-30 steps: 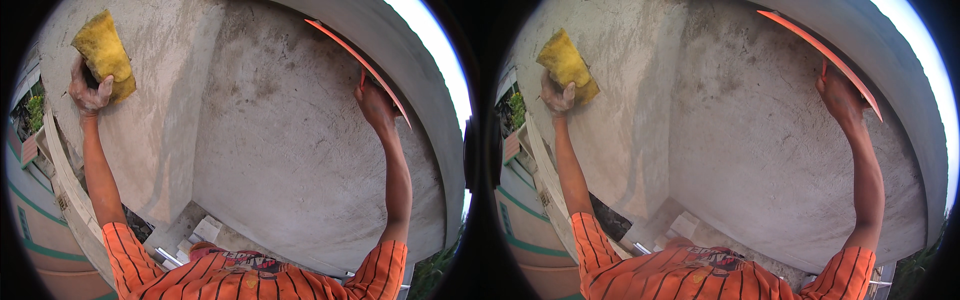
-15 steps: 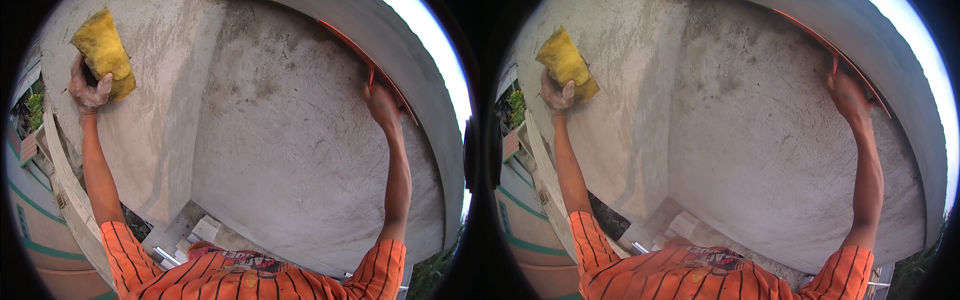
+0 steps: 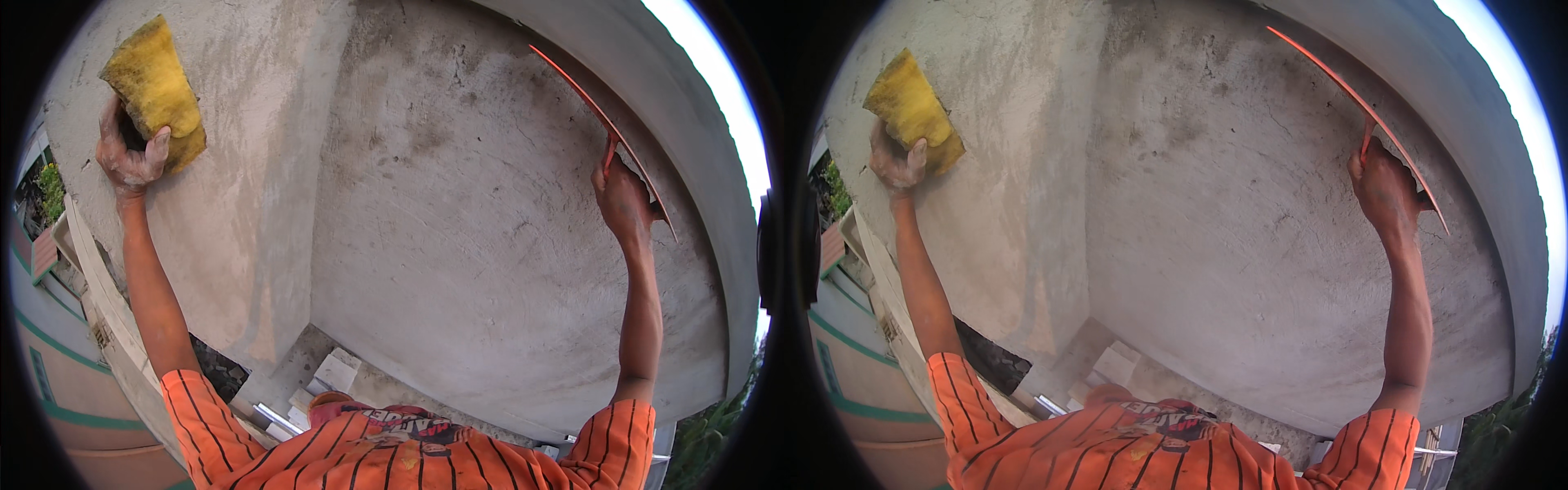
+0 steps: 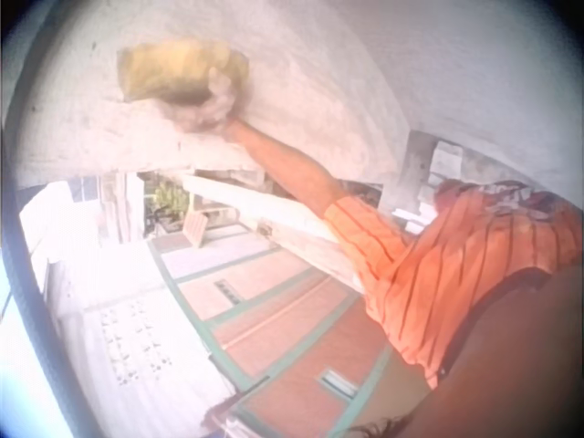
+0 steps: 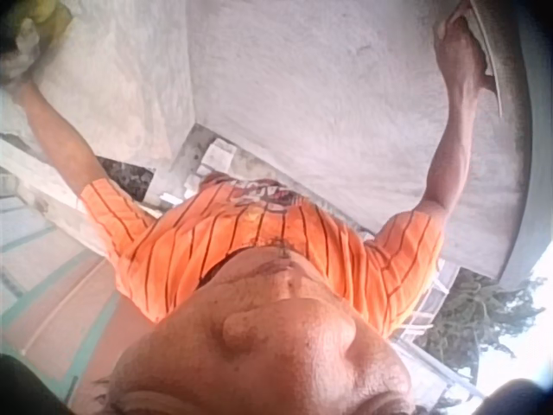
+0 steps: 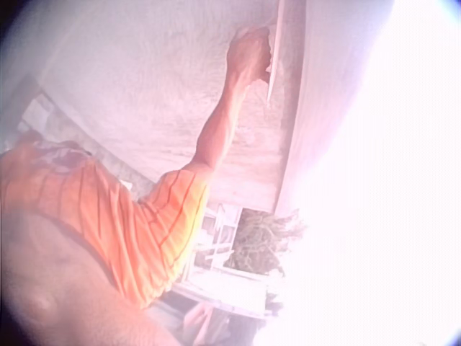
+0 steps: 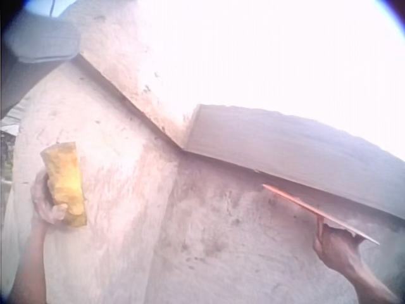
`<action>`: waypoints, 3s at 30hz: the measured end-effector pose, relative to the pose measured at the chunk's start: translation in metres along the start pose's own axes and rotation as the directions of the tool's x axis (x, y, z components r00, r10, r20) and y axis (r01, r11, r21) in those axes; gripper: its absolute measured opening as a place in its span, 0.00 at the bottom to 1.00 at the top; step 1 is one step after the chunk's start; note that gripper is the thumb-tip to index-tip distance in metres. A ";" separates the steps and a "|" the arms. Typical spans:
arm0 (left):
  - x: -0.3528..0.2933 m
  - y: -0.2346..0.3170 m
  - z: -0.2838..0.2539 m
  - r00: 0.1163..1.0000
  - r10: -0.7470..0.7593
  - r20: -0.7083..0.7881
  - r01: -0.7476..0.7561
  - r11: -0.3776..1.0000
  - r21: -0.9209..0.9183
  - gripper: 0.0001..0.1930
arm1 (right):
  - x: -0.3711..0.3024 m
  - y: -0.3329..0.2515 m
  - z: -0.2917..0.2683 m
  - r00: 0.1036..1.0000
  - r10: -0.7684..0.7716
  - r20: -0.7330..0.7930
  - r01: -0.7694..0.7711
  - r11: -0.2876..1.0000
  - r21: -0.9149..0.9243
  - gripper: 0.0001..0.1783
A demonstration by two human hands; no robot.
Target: The person smooths a concrete wall using a red trowel and a yellow sponge. They repeatedly dip the sponge into a bucket of water and wipe the wall surface while using the trowel to level the cement.
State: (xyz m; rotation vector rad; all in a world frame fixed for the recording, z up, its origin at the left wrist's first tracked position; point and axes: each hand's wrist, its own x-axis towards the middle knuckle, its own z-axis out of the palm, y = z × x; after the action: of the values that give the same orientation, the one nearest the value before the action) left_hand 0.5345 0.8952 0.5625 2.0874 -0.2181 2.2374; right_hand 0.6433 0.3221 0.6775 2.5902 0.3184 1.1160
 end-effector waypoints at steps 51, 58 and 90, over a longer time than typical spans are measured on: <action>-0.004 -0.003 -0.001 0.999 0.029 -0.037 -0.029 1.000 0.007 0.37 | 0.047 0.011 0.001 0.999 -0.014 -0.051 0.017 0.998 0.061 0.21; -0.002 -0.007 -0.005 0.999 -0.006 -0.045 0.006 1.000 0.002 0.36 | -0.028 0.115 0.008 0.991 0.089 -0.103 -0.089 0.996 -0.004 0.18; 0.000 0.002 -0.003 1.000 0.022 -0.007 -0.021 0.999 0.036 0.36 | 0.057 -0.058 0.015 0.965 0.091 0.247 -0.229 -0.170 0.958 0.17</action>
State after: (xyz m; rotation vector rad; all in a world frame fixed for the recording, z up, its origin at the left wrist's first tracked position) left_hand 0.5311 0.8933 0.5617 2.1041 -0.2029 2.2771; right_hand 0.6873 0.3917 0.6848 4.1874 1.4165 0.8286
